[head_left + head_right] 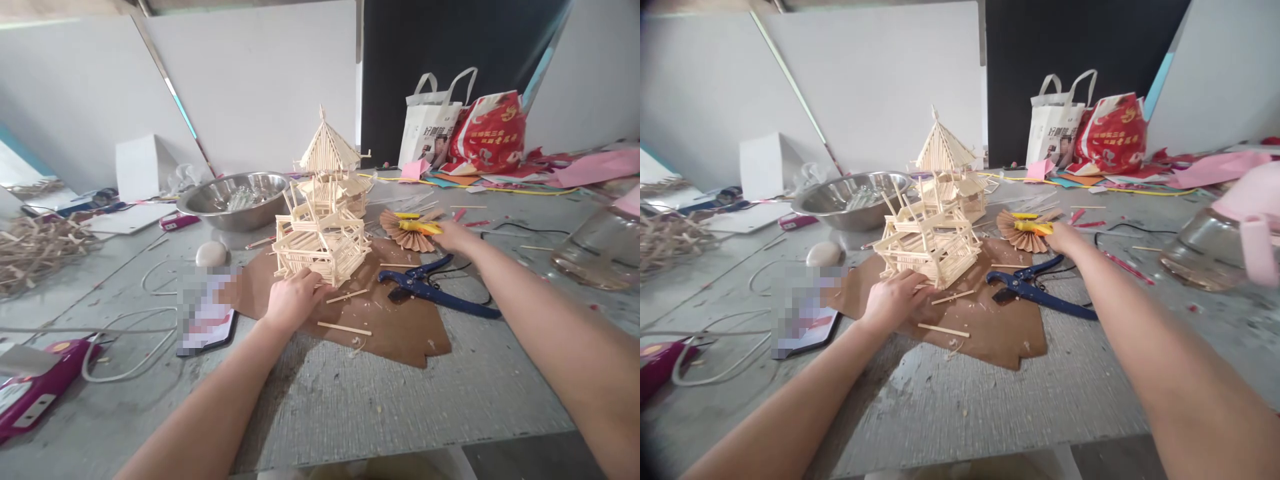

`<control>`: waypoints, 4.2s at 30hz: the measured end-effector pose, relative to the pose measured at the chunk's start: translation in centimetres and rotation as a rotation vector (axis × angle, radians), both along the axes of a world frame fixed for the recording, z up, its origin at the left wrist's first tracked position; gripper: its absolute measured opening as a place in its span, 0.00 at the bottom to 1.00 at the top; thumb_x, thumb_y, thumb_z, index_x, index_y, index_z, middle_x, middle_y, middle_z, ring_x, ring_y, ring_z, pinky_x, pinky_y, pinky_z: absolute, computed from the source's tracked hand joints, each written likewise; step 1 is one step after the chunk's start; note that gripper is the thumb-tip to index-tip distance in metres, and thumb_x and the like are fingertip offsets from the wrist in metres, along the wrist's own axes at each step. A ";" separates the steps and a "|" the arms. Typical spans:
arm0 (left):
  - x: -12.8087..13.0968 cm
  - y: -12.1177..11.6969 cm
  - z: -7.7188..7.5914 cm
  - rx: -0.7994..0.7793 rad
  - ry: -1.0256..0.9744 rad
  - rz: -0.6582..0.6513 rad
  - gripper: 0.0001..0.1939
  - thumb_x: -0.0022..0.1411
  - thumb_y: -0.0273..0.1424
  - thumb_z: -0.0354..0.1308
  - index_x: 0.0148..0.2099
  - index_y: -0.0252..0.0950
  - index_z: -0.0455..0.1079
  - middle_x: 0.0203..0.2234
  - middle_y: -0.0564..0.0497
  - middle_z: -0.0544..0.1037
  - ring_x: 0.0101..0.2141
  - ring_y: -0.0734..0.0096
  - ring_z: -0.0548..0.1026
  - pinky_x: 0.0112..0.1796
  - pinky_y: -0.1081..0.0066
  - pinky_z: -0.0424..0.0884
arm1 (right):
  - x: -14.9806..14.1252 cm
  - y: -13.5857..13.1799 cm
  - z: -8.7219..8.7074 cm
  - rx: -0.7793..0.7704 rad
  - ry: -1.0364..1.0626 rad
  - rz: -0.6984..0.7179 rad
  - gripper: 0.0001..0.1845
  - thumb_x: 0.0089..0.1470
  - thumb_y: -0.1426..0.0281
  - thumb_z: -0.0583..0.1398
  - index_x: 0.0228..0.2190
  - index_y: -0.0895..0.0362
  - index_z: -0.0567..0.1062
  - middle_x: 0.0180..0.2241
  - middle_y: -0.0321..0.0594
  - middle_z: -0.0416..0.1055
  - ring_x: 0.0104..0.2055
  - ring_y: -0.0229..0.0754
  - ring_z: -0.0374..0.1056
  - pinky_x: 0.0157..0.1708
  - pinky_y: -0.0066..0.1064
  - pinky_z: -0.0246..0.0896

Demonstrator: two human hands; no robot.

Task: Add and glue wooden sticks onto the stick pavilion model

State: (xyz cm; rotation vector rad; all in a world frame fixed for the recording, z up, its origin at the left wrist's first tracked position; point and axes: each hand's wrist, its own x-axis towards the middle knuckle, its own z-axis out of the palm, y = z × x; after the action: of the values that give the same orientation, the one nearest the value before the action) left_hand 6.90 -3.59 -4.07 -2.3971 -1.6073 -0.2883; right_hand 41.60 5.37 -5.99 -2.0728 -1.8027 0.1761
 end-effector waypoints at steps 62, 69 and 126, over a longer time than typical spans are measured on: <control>-0.3 0.4 -0.6 0.158 -0.047 -0.107 0.14 0.58 0.37 0.46 0.31 0.37 0.70 0.27 0.51 0.75 0.28 0.71 0.72 0.26 0.75 0.63 | -11.8 -11.0 0.8 0.006 0.582 0.472 0.14 0.42 0.62 0.59 0.33 0.54 0.72 0.35 0.37 0.72 0.38 0.42 0.68 0.40 0.35 0.63; -0.6 0.6 -0.8 0.199 -0.042 -0.142 0.14 0.58 0.37 0.46 0.30 0.37 0.70 0.26 0.51 0.75 0.27 0.72 0.72 0.25 0.76 0.63 | -11.6 -10.7 0.4 0.012 0.627 0.497 0.13 0.41 0.63 0.60 0.32 0.54 0.73 0.34 0.37 0.72 0.37 0.42 0.68 0.39 0.35 0.63; -0.7 0.6 -1.0 0.189 -0.054 -0.144 0.15 0.58 0.37 0.46 0.30 0.37 0.70 0.26 0.51 0.75 0.27 0.73 0.72 0.24 0.76 0.63 | -12.0 -11.2 0.9 0.021 0.659 0.464 0.11 0.40 0.65 0.60 0.30 0.55 0.73 0.31 0.36 0.73 0.34 0.41 0.69 0.36 0.34 0.64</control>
State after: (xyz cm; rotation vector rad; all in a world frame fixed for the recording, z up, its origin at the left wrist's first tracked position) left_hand 6.21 -3.02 -5.04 -2.3804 -1.3633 -0.5109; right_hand 29.62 -5.81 -5.10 -1.3101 -1.7817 0.8479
